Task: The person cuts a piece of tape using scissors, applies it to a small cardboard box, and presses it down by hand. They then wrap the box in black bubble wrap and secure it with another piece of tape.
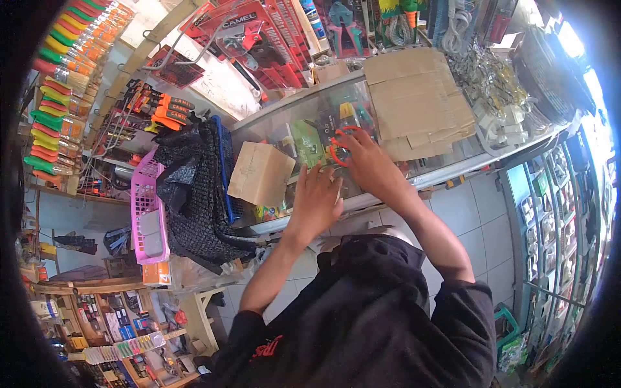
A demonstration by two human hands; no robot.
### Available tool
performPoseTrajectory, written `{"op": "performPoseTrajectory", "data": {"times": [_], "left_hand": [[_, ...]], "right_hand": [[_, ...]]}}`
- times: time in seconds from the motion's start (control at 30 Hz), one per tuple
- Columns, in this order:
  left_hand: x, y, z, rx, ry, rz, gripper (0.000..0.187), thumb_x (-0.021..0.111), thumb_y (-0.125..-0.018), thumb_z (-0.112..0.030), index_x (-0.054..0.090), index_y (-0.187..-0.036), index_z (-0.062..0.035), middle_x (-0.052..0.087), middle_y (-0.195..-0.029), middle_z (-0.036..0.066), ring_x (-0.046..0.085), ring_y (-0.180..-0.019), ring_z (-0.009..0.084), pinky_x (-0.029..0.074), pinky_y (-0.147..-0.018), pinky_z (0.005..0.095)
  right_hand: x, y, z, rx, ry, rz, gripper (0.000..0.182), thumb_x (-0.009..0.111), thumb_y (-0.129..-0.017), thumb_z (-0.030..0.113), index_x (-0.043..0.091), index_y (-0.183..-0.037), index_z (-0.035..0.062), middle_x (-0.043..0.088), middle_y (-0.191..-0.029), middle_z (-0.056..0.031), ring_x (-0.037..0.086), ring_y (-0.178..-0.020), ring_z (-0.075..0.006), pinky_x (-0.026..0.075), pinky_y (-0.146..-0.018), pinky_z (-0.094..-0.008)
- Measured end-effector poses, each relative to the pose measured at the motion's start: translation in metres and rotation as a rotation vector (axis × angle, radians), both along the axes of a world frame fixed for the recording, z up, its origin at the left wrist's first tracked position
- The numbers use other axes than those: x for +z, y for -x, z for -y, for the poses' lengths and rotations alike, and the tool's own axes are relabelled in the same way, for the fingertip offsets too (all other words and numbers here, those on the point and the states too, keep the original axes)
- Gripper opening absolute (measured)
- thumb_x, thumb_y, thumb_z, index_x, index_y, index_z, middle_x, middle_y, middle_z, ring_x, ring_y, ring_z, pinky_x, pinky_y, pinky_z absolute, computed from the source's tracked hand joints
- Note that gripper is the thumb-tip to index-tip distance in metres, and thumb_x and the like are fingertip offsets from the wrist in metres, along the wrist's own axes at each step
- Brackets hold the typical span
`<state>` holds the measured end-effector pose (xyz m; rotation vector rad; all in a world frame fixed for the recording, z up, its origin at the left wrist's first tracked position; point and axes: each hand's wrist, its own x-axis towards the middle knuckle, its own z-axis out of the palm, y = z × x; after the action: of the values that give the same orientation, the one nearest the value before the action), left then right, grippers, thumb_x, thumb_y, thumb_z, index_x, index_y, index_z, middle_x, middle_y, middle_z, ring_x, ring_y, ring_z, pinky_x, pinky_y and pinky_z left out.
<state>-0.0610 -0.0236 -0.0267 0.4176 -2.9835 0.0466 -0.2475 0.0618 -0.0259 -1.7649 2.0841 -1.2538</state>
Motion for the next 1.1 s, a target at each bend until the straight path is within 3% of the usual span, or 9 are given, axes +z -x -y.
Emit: {"op": "performPoseTrajectory", "data": {"times": [0.2, 0.3, 0.4, 0.43, 0.5, 0.73, 0.83, 1.1], "left_hand": [[-0.022, 0.023, 0.019, -0.029, -0.004, 0.063, 0.025, 0.076, -0.084, -0.022, 0.077, -0.104, -0.0079, 0.067, -0.119, 0.012, 0.063, -0.116, 0.0322, 0.048, -0.102, 0.0554], [-0.024, 0.025, 0.024, -0.062, -0.065, 0.014, 0.017, 0.076, -0.085, -0.020, 0.077, -0.096, -0.0068, 0.069, -0.107, 0.009, 0.066, -0.111, 0.0306, 0.050, -0.095, 0.0529], [-0.015, 0.019, 0.034, -0.060, -0.205, -0.142, 0.013, 0.078, -0.086, -0.017, 0.077, -0.091, -0.0047, 0.071, -0.097, 0.008, 0.068, -0.102, 0.0309, 0.051, -0.091, 0.0496], [-0.008, 0.017, 0.037, -0.055, -0.256, -0.213, 0.013, 0.079, -0.087, -0.016, 0.076, -0.090, -0.0039, 0.071, -0.094, 0.008, 0.068, -0.099, 0.0311, 0.051, -0.090, 0.0485], [0.009, 0.009, 0.041, -0.049, -0.384, -0.407, 0.011, 0.080, -0.087, -0.011, 0.077, -0.092, -0.0019, 0.073, -0.095, 0.010, 0.070, -0.095, 0.0310, 0.053, -0.089, 0.0445], [-0.005, -0.017, 0.047, 0.068, -0.695, -0.801, 0.012, 0.077, -0.093, -0.002, 0.080, -0.104, 0.0017, 0.077, -0.102, 0.012, 0.074, -0.095, 0.0225, 0.057, -0.086, 0.0331], [-0.012, -0.014, 0.041, 0.154, -0.699, -0.879, 0.013, 0.078, -0.094, -0.003, 0.081, -0.106, 0.0012, 0.078, -0.102, 0.012, 0.074, -0.094, 0.0214, 0.057, -0.085, 0.0334], [-0.021, -0.017, 0.043, 0.125, -0.627, -0.944, 0.018, 0.080, -0.093, -0.006, 0.081, -0.111, -0.0021, 0.078, -0.099, 0.013, 0.075, -0.091, 0.0241, 0.058, -0.080, 0.0344]], "right_hand": [[-0.054, 0.012, 0.038, -0.076, -0.157, -0.225, 0.043, 0.065, -0.090, 0.003, 0.059, -0.133, -0.0007, 0.060, -0.129, -0.0295, 0.065, -0.117, -0.0479, 0.056, -0.098, -0.0552], [-0.069, 0.017, 0.049, -0.100, -0.214, -0.326, 0.054, 0.078, -0.085, 0.006, 0.057, -0.135, -0.0003, 0.060, -0.130, -0.0275, 0.063, -0.121, -0.0456, 0.055, -0.102, -0.0497], [-0.064, 0.018, 0.050, -0.103, -0.144, -0.327, 0.026, 0.065, -0.092, 0.005, 0.060, -0.117, 0.0014, 0.064, -0.119, -0.0261, 0.072, -0.107, -0.0403, 0.062, -0.087, -0.0477], [-0.069, 0.021, 0.053, -0.099, -0.166, -0.322, 0.030, 0.069, -0.092, 0.008, 0.059, -0.120, 0.0012, 0.065, -0.118, -0.0251, 0.071, -0.107, -0.0405, 0.061, -0.088, -0.0477], [-0.080, 0.026, 0.062, -0.090, -0.211, -0.316, 0.041, 0.076, -0.091, 0.015, 0.058, -0.125, 0.0008, 0.067, -0.116, -0.0232, 0.070, -0.107, -0.0408, 0.060, -0.089, -0.0477], [-0.054, 0.020, 0.069, -0.041, -0.394, -0.232, 0.035, 0.062, -0.098, 0.016, 0.056, -0.128, -0.0018, 0.069, -0.109, -0.0281, 0.070, -0.106, -0.0450, 0.059, -0.086, -0.0530], [-0.056, 0.024, 0.065, -0.040, -0.346, -0.181, 0.040, 0.062, -0.098, 0.017, 0.053, -0.133, -0.0018, 0.068, -0.115, -0.0291, 0.069, -0.109, -0.0468, 0.059, -0.087, -0.0549], [-0.063, 0.023, 0.049, -0.081, -0.132, -0.097, 0.052, 0.066, -0.095, 0.021, 0.047, -0.140, 0.0027, 0.067, -0.119, -0.0289, 0.066, -0.111, -0.0498, 0.056, -0.092, -0.0567]]}}
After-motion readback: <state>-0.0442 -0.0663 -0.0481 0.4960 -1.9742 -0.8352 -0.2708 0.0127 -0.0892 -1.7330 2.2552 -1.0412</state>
